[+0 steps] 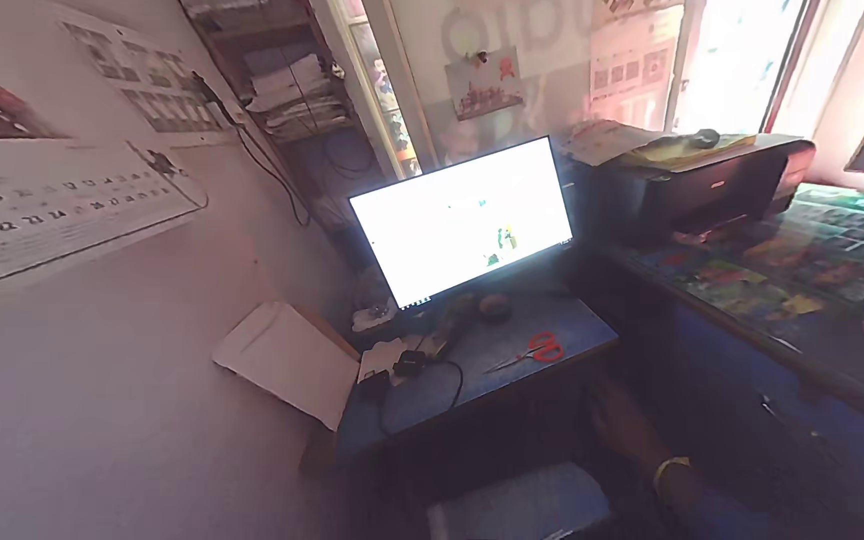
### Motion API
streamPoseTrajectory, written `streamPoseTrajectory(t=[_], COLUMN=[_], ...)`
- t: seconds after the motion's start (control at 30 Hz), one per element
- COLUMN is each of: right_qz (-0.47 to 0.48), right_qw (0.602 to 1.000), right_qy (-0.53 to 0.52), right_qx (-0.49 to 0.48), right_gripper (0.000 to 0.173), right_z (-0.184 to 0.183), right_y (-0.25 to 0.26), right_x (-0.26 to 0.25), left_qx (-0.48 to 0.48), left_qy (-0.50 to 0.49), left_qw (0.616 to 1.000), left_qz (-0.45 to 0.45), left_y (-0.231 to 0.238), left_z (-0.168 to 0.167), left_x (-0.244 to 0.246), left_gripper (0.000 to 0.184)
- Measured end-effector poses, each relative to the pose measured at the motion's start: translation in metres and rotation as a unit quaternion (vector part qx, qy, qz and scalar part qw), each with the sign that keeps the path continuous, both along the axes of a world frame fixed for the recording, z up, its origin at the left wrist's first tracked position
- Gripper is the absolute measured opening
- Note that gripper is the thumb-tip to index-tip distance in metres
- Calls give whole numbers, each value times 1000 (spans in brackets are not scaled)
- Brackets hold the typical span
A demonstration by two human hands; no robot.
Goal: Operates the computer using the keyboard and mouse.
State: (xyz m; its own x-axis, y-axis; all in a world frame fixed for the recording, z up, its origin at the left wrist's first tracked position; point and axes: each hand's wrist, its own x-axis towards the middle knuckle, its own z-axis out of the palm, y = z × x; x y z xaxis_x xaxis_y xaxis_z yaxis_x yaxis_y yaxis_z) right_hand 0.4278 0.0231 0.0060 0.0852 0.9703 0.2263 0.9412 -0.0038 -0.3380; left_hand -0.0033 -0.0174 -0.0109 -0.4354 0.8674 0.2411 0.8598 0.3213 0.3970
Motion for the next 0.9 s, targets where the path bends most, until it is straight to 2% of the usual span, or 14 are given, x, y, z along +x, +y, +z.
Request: streamPoseTrajectory(t=[0.13,0.27,0.4,0.57,0.9], right_qz=[1,-4,-5,-7,-13], right_qw=[1000,1000,1000,1000,1000], right_qy=[-9,-18,-15,0,1], right_qx=[9,-13,-11,-18,-28], right_gripper=[52,51,51,50,50], right_z=[-2,-5,-5,1,6], right_y=[2,3,2,1,2], right_x=[1,1,1,-1,-2], left_qx=[-43,-46,-86,-87,-81], left_qy=[9,19,-10,-19,26], left_qw=[999,999,996,996,996], left_qz=[29,6,-6,-12,-10], left_y=[0,4,5,1,2], left_z=[8,-9,-4,0,-4], left_x=[8,-5,-12,-11,-10], left_gripper=[55,53,53,51,51])
